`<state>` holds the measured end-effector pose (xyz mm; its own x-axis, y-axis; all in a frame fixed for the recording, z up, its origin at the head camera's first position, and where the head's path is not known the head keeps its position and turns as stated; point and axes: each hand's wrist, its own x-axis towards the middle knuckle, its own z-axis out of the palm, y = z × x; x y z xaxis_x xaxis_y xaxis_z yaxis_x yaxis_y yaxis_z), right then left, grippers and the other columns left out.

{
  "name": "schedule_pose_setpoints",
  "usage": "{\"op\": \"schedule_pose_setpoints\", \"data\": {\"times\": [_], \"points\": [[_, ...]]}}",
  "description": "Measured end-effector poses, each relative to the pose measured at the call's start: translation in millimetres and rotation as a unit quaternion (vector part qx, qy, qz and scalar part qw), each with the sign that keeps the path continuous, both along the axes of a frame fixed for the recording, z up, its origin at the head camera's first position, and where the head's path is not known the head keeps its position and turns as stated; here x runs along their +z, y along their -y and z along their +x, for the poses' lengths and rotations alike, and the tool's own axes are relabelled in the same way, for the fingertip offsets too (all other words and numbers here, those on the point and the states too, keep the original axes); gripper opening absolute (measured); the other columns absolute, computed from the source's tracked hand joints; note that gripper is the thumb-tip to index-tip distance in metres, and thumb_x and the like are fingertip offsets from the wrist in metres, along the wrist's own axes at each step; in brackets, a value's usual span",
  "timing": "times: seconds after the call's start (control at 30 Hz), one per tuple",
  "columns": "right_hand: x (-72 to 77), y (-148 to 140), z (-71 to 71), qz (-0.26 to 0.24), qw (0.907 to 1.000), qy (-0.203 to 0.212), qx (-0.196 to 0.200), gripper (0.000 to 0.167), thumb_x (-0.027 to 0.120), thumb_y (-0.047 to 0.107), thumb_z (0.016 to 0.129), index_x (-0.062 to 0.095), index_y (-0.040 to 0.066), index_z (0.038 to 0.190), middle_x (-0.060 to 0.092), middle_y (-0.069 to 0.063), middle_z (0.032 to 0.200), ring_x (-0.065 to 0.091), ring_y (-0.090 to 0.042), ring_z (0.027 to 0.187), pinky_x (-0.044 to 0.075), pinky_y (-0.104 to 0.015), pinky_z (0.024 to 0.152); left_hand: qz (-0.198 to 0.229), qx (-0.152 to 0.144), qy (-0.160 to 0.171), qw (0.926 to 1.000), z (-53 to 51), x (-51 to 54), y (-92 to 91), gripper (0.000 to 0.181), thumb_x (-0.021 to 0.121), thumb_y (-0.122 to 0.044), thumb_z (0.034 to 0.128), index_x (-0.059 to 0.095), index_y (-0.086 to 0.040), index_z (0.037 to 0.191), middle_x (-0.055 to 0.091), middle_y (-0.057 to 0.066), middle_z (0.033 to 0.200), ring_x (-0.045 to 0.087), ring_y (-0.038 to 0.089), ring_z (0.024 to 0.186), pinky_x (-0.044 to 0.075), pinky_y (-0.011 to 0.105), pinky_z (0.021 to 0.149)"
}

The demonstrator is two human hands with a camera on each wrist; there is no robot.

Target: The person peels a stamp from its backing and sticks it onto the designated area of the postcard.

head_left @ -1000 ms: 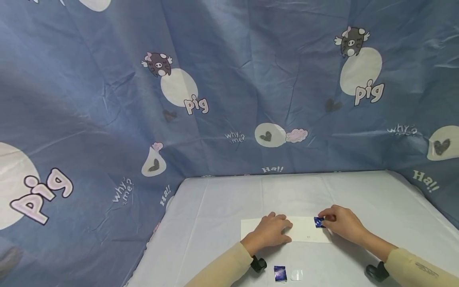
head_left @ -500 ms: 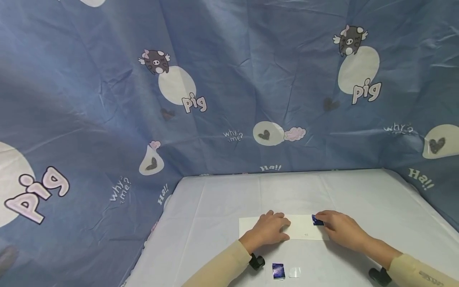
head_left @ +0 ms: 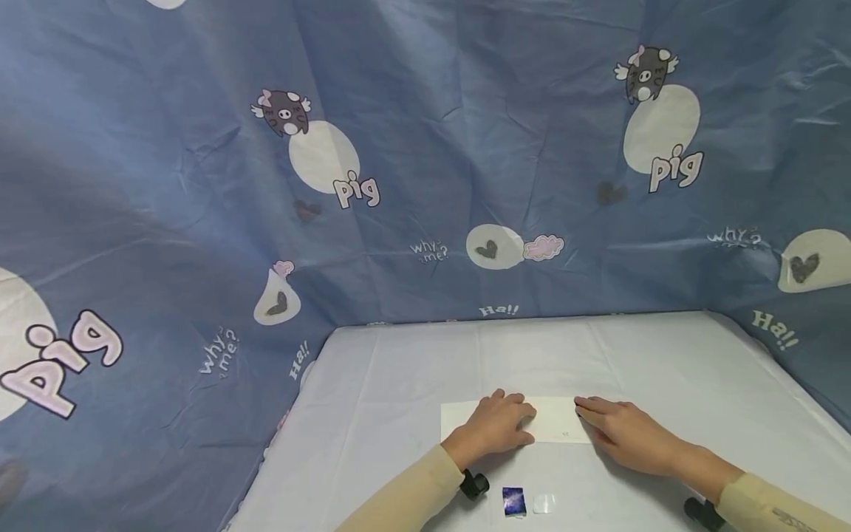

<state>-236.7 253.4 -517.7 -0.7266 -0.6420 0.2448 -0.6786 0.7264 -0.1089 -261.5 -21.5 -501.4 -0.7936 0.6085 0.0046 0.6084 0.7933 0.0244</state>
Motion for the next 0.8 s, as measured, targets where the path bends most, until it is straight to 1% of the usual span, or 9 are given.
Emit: {"op": "schedule_pose_setpoints", "data": {"times": [0.07,0.17,0.3,0.47,0.63,0.7,0.8], "points": [[1.9,0.5,0.7,0.015,0.9998,0.015,-0.001,0.048,0.069,0.014,0.093,0.058,-0.002,0.138,0.054,-0.018,0.144,0.055,-0.035,0.127,0.049,-0.058,0.093,-0.004,0.002,-0.004,1.0,0.0,0.7,0.8,0.044,0.074,-0.048,0.0886,0.068,-0.032,0.128,0.06,-0.009,0.135,0.055,0.014,0.108,0.049,0.034,0.085],[6.2,-0.2,2.6,0.03,0.9982,0.051,-0.014,0.053,0.068,0.022,0.096,0.055,0.0,0.142,0.05,-0.017,0.148,0.051,-0.037,0.131,0.044,-0.065,0.095,-0.003,0.001,-0.004,1.0,0.2,1.0,1.2,0.044,0.074,-0.048,0.089,0.068,-0.031,0.129,0.059,-0.008,0.136,0.055,0.015,0.111,0.049,0.036,0.087],[9.9,-3.1,8.4,0.036,0.9956,0.079,-0.035,0.056,0.068,0.03,0.097,0.054,0.002,0.143,0.049,-0.017,0.149,0.049,-0.041,0.132,0.041,-0.068,0.095,0.002,0.0,0.001,1.0,1.4,0.3,0.7,0.044,0.075,-0.047,0.0886,0.068,-0.031,0.128,0.059,-0.007,0.137,0.055,0.017,0.114,0.049,0.036,0.088],[11.0,-6.1,15.8,0.051,0.9946,0.076,-0.048,0.055,0.068,0.034,0.096,0.057,0.003,0.14,0.053,-0.015,0.146,0.049,-0.042,0.131,0.041,-0.07,0.093,-0.004,0.002,0.002,1.0,2.3,0.4,-0.5,0.044,0.075,-0.048,0.0879,0.068,-0.031,0.128,0.06,-0.006,0.137,0.056,0.017,0.115,0.049,0.036,0.086],[10.3,-5.5,22.4,0.068,0.9936,0.072,-0.054,0.057,0.067,0.036,0.096,0.056,0.003,0.142,0.051,-0.014,0.148,0.048,-0.042,0.132,0.04,-0.073,0.093,-0.005,0.002,0.0,1.0,2.2,-1.6,-0.8,0.043,0.075,-0.048,0.0883,0.068,-0.032,0.128,0.06,-0.007,0.136,0.056,0.017,0.113,0.05,0.036,0.086],[11.1,-4.7,23.9,0.07,0.9935,0.071,-0.054,0.058,0.067,0.036,0.096,0.055,0.003,0.143,0.05,-0.015,0.149,0.048,-0.042,0.132,0.04,-0.073,0.093,-0.005,0.003,-0.003,1.0,1.1,-2.1,-0.7,0.043,0.075,-0.049,0.0884,0.068,-0.032,0.128,0.06,-0.007,0.136,0.056,0.016,0.112,0.05,0.036,0.084],[13.1,-4.5,23.3,0.068,0.9927,0.081,-0.058,0.059,0.066,0.037,0.097,0.053,0.003,0.144,0.049,-0.015,0.15,0.047,-0.043,0.133,0.039,-0.073,0.094,-0.003,0.003,-0.007,1.0,-1.4,-2.6,-0.7,0.043,0.075,-0.049,0.088,0.068,-0.032,0.127,0.06,-0.008,0.135,0.056,0.015,0.109,0.049,0.035,0.082]]}}
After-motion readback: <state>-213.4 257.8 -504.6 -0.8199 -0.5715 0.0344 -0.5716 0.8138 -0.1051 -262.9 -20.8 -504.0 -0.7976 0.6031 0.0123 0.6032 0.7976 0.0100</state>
